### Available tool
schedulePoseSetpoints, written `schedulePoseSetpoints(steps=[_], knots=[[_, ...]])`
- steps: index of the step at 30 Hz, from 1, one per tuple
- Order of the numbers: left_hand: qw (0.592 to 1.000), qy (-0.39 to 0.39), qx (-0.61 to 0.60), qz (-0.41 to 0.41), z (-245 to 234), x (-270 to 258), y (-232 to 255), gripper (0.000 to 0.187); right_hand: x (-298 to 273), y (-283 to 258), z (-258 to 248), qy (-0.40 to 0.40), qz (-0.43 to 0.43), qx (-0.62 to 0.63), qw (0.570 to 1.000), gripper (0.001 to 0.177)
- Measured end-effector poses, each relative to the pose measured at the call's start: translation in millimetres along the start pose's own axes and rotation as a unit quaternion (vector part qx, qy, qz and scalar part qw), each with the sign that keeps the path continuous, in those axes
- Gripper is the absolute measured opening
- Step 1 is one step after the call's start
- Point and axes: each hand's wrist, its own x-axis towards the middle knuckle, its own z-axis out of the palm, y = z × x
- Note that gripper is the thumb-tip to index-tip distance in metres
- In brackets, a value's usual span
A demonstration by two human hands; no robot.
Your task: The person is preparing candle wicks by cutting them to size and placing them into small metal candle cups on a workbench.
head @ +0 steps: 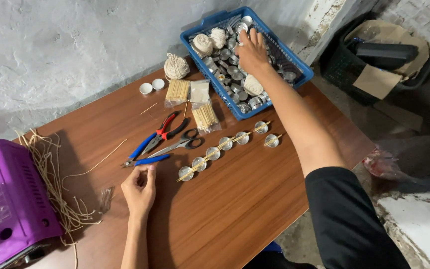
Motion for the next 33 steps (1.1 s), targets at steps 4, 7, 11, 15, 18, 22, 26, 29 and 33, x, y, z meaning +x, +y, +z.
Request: schedulePoseSetpoints(steps=[4,7,11,15,18,22,26,29,33], knots=[[1.000,-0.001,-0.004,0.004,0.4,-0.1,-1.7,0.023,7.5,2.7,10.0,-0.059,0.009,-0.021,0.998,0.030],[1.000,-0.001,0.000,-0.004,-0.9,0.1,0.8,0.023,6.6,-1.6,9.5,-0.019,0.005,-0.029,0.999,0.040],[1.000,-0.003,-0.003,-0.010,0.2,-0.4,-0.4,0.022,10.1,4.1,15.3,-0.012,0.046,0.032,0.998,0.022],[1.000,-0.006,-0.005,-0.007,0.3,-0.8,-0.5,0.022,15.6,9.8,33.2,-0.016,0.019,-0.046,0.999,0.049],[1.000,-0.009,-0.010,0.002,-1.4,-1.0,6.0,0.023,17.7,-5.3,17.3,-0.092,0.031,-0.049,0.994,0.035],[1.000,-0.009,0.005,-0.004,-1.5,0.1,1.6,0.023,24.3,-8.7,22.2,-0.069,0.031,-0.064,0.995,0.029],[1.000,-0.011,-0.004,-0.009,-1.1,0.7,0.4,0.023,25.0,-10.4,11.8,-0.092,0.053,0.008,0.994,0.028],[1.000,-0.013,-0.004,-0.009,-1.3,1.0,0.0,0.024,26.9,-5.7,6.2,-0.074,0.050,0.083,0.993,0.032],[1.000,-0.014,0.006,-0.008,-1.6,1.4,0.1,0.022,23.4,3.6,-5.0,-0.057,0.006,0.269,0.961,0.048]])
